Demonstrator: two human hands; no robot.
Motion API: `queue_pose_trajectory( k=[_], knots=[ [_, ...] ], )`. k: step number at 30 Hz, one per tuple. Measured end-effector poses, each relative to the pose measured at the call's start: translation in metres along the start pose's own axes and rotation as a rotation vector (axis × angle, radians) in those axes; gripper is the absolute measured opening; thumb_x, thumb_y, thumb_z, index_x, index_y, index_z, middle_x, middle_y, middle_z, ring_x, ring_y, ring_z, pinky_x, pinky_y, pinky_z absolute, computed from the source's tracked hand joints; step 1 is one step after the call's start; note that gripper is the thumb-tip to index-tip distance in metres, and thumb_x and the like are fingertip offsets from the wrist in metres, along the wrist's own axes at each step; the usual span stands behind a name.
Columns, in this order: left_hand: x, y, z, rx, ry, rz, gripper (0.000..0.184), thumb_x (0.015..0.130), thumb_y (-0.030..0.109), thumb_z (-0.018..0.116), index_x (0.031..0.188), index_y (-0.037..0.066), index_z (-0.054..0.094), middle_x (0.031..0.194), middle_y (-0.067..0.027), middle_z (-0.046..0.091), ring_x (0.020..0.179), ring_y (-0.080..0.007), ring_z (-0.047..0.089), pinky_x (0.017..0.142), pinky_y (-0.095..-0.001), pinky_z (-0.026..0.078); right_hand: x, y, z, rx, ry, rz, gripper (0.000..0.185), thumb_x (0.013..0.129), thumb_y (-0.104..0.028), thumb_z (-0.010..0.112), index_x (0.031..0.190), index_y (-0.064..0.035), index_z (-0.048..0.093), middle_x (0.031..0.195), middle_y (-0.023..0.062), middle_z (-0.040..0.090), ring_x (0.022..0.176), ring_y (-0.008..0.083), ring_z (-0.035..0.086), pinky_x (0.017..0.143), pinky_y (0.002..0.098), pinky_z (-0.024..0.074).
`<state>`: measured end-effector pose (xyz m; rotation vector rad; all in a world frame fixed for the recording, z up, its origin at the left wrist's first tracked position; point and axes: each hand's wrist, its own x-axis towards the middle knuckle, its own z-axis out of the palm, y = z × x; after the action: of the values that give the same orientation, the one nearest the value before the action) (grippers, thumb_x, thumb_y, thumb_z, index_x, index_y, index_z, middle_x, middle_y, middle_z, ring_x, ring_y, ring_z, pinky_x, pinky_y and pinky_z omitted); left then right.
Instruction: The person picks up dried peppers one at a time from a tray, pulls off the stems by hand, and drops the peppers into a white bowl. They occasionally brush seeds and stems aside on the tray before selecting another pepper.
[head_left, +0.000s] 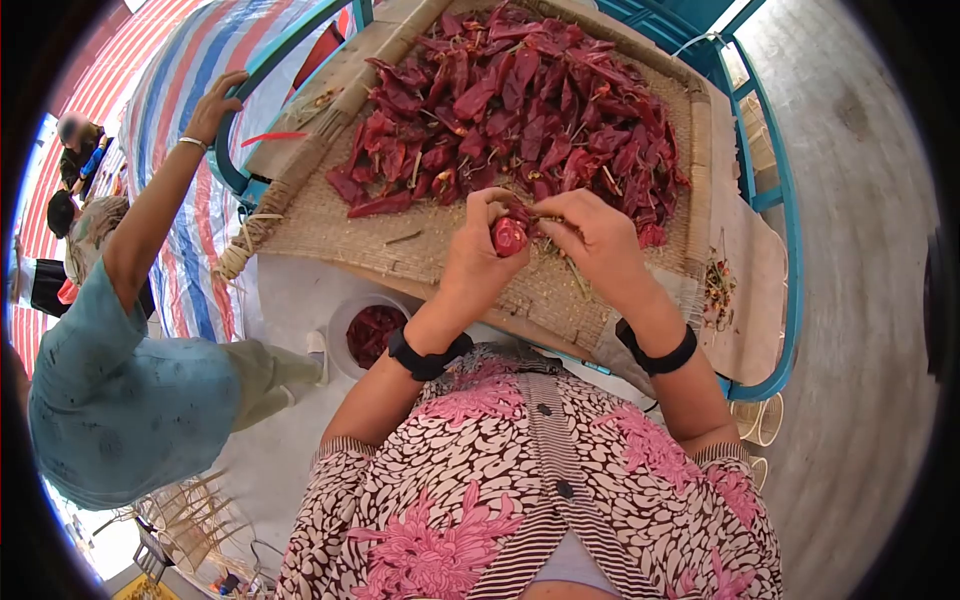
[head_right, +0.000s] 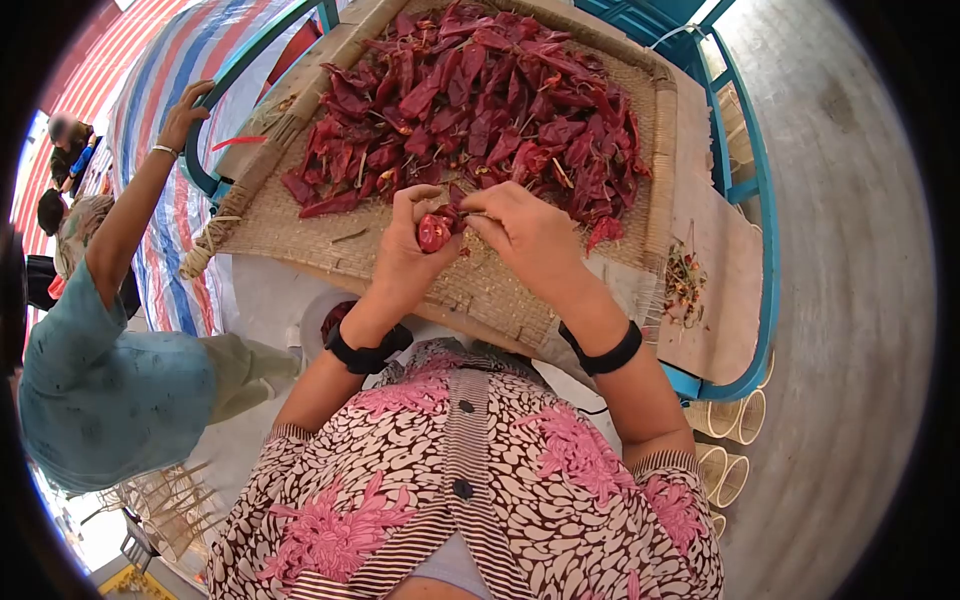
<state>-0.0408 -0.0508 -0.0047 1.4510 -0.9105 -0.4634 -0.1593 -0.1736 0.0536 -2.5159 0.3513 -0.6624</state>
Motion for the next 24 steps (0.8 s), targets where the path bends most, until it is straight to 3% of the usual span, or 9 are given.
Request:
queue_pose_trajectory(
  k=[5, 8, 11, 17, 18, 20, 22, 24],
  knots=[
    [-0.005, -0.004, -0.003, 0.171, -0.05, 0.118, 0.043, 0.076, 0.002, 0.075, 0.116, 0.003, 0.058, 0.1, -0.0134, 0.065, 0.092, -0.025, 0.065, 0.081, -0.0333, 0.05, -0.001, 0.005, 0.005, -0.072, -0.018, -0.119, 0.013, 0.083, -0.012, 0.069, 0.095, -0.0088, 0.066, 0.088, 0.0074, 0.063, 0.075, 0.0253, 0.064, 0.064, 0.0336, 0.0519],
    [-0.006, -0.009, -0.003, 0.166, -0.022, 0.213, 0.035, 0.076, 0.001, 0.073, 0.109, 0.003, 0.061, 0.098, -0.0155, 0.064, 0.091, -0.0314, 0.064, 0.079, -0.0363, 0.051, 0.0, 0.002, 0.003, -0.145, -0.061, -0.19, 0.013, 0.081, -0.011, 0.069, 0.092, -0.0083, 0.062, 0.084, 0.0074, 0.059, 0.074, 0.0258, 0.063, 0.062, 0.0355, 0.0515],
    [-0.007, -0.007, -0.007, 0.354, -0.052, 0.269, 0.028, 0.077, 0.001, 0.07, 0.103, 0.004, 0.062, 0.091, -0.0169, 0.062, 0.085, -0.0364, 0.062, 0.073, -0.0399, 0.05, -0.004, 0.002, 0.003, -0.209, -0.12, -0.219, 0.012, 0.082, -0.01, 0.067, 0.089, -0.0079, 0.058, 0.081, 0.0076, 0.056, 0.074, 0.0266, 0.061, 0.062, 0.0364, 0.0511],
    [-0.014, -0.023, 0.007, 0.427, -0.06, 0.235, 0.018, 0.079, 0.003, 0.067, 0.095, 0.004, 0.061, 0.081, -0.0177, 0.059, 0.076, -0.0395, 0.058, 0.066, -0.042, 0.047, -0.011, -0.007, 0.016, -0.494, -0.184, -0.198, 0.012, 0.086, -0.011, 0.061, 0.092, -0.0041, 0.053, 0.081, 0.0134, 0.055, 0.074, 0.0278, 0.061, 0.061, 0.0346, 0.0514],
    [-0.013, -0.019, 0.007, 0.401, -0.06, 0.204, 0.018, 0.079, 0.003, 0.068, 0.096, 0.003, 0.061, 0.08, -0.0163, 0.06, 0.075, -0.0365, 0.059, 0.066, -0.0404, 0.047, -0.011, -0.008, 0.019, -0.555, -0.172, -0.194, 0.013, 0.086, -0.011, 0.06, 0.094, -0.0029, 0.053, 0.082, 0.0149, 0.055, 0.074, 0.028, 0.062, 0.06, 0.0338, 0.0516],
    [-0.013, -0.005, 0.0, 0.353, -0.057, 0.142, 0.017, 0.081, 0.003, 0.069, 0.096, 0.003, 0.061, 0.08, -0.0136, 0.061, 0.073, -0.0307, 0.061, 0.065, -0.0372, 0.047, -0.003, -0.011, 0.01, -0.07, -0.273, 0.194, 0.015, 0.089, -0.011, 0.059, 0.098, -0.001, 0.053, 0.082, 0.0131, 0.056, 0.072, 0.0238, 0.062, 0.059, 0.0313, 0.0519],
    [-0.014, 0.009, -0.01, 0.111, -0.156, 0.03, 0.016, 0.083, 0.005, 0.07, 0.096, 0.003, 0.061, 0.081, -0.0076, 0.062, 0.073, -0.0202, 0.061, 0.065, -0.0315, 0.047, -0.001, -0.011, 0.002, 0.392, -0.367, 0.433, 0.016, 0.092, -0.012, 0.058, 0.1, -0.0002, 0.053, 0.082, 0.0098, 0.057, 0.071, 0.0191, 0.061, 0.059, 0.0292, 0.0521],
    [-0.017, 0.016, -0.023, -0.126, -0.256, -0.114, 0.016, 0.085, 0.007, 0.071, 0.097, 0.004, 0.061, 0.082, -0.0023, 0.062, 0.074, -0.0115, 0.06, 0.064, -0.0264, 0.047, -0.007, -0.005, -0.006, 0.83, -0.443, 0.533, 0.015, 0.095, -0.014, 0.056, 0.102, -0.0004, 0.053, 0.082, 0.0049, 0.056, 0.07, 0.0137, 0.059, 0.06, 0.0273, 0.0522]
  ],
)
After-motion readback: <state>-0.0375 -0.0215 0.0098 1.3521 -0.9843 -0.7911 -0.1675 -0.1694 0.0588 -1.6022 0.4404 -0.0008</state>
